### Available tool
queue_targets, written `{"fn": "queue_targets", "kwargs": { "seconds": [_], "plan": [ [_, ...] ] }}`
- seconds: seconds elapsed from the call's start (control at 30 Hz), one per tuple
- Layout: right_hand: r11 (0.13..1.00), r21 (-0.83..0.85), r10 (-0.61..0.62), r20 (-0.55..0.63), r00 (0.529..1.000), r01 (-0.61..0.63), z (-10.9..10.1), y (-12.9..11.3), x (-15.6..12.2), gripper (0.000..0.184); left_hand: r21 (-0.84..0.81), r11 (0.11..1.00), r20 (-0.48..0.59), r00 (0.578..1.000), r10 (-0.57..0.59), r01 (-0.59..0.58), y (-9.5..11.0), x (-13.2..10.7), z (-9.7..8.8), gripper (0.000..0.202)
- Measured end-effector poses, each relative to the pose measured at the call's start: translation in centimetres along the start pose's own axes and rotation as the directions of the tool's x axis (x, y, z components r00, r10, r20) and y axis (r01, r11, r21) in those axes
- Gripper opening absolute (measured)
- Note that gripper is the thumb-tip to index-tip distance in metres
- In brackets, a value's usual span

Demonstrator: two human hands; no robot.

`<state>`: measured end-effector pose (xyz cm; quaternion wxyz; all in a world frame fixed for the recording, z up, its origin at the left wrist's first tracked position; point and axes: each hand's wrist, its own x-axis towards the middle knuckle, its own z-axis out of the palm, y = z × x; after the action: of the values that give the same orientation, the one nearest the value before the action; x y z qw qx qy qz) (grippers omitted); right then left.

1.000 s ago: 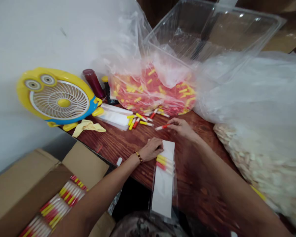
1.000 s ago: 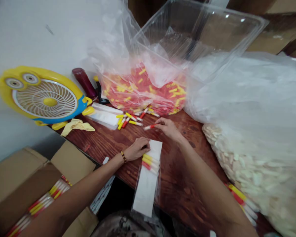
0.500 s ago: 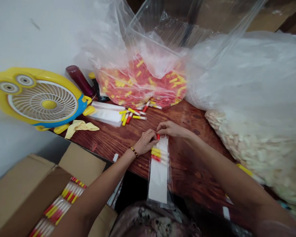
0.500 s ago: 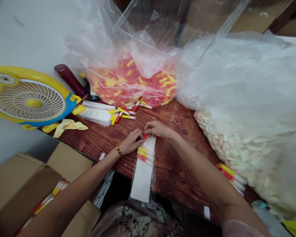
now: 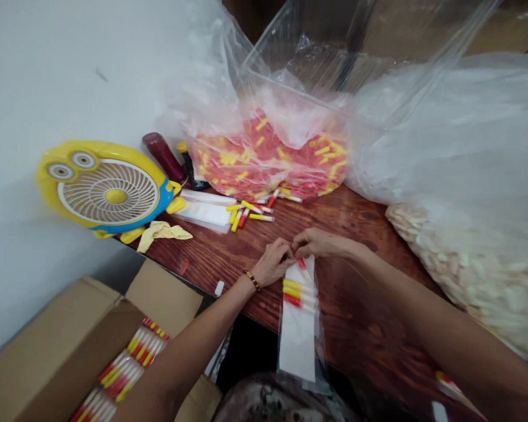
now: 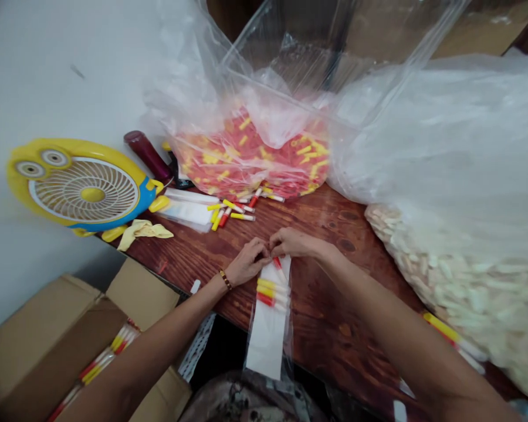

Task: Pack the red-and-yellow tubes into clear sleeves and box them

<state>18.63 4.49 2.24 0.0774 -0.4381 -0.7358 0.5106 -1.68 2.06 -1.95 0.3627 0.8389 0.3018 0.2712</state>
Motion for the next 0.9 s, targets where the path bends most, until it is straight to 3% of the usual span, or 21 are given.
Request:
{"fn": "queue_targets", "kwargs": {
  "seconds": [0.1,0.23,0.43,0.7,0.83,0.9],
  "plan": [
    [0.996,0.089,0.025,0.051,0.998,-0.029,0.6,0.1,-0.2,0.019,-0.009,1.0,-0.014,1.0,-0.004,0.004,0.0,-0.1,0.0,0.01],
    [0.954,0.269,0.154,-0.057,0.986,-0.133,0.6,0.5,-0.8,0.026,-0.037,0.999,-0.022,1.0,-0.006,0.005,-0.1,-0.1,0.0,0.009],
    [0.931,0.337,0.21,-0.174,0.962,-0.142,1.1,1.6,-0.3,0.022,0.0,0.999,0.032,0.998,-0.052,0.052,0.1,0.1,-0.1,0.01],
    [0.943,0.312,0.204,-0.271,0.941,-0.115,2.2,2.1,-0.3,0.017,0.084,0.993,0.167,0.982,-0.09,0.076,0.6,0.3,-0.4,0.011],
    [0.952,0.257,0.223,-0.223,0.949,-0.164,1.4,1.8,0.3,0.017,0.113,0.99,0.211,0.972,-0.106,0.083,0.8,0.3,-0.5,0.013],
    [0.974,0.162,0.197,-0.269,0.943,-0.157,0.6,1.1,1.7,0.017,0.122,0.988,0.207,0.971,-0.121,0.097,0.8,0.3,-0.4,0.011]
  ]
}}
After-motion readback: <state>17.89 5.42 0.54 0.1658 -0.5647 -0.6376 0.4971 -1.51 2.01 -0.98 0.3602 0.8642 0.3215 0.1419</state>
